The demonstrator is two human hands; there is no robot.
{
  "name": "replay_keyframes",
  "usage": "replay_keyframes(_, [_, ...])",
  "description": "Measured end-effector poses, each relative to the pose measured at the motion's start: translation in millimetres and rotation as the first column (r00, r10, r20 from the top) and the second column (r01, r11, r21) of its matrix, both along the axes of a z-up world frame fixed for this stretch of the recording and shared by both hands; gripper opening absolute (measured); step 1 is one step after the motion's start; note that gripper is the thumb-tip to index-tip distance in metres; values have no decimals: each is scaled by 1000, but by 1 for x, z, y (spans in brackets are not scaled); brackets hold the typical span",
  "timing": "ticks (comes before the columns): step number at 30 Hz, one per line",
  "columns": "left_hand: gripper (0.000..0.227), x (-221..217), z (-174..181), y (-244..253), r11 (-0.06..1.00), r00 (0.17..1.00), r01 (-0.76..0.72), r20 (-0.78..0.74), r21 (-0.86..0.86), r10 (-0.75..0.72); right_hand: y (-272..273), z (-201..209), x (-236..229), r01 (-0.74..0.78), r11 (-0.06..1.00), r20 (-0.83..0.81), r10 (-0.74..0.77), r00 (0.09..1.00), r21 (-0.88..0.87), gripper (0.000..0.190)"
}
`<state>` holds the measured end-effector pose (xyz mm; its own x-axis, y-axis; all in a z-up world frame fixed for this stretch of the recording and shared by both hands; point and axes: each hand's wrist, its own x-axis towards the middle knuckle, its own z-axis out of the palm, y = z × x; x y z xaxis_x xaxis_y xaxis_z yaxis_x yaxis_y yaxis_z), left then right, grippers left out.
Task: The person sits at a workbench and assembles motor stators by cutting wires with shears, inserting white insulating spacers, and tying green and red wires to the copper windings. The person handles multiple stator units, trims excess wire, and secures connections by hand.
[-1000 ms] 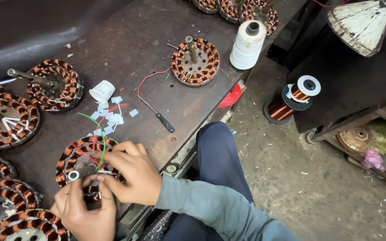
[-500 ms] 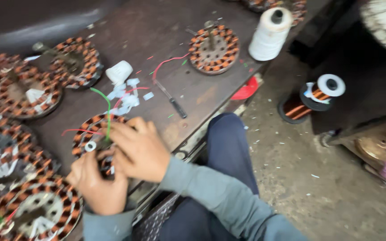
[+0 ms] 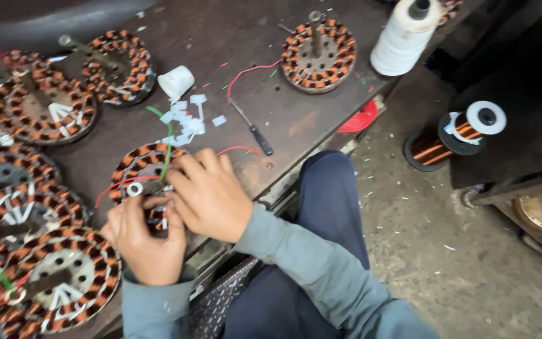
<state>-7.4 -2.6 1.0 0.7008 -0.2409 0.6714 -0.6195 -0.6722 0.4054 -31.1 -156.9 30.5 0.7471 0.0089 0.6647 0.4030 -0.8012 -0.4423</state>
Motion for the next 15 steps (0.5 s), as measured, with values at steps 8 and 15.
replay_keyframes(8, [43,-2,-2,0,1000,1000,-4,2,-15,4,3,2,-4,97,994,23,-96,995,-56,26])
replay_keyframes(15, [41,-3,-7,3,1000,1000,-20,11,-7,20,6,1,-9,127,981,7,-127,992,-149,22])
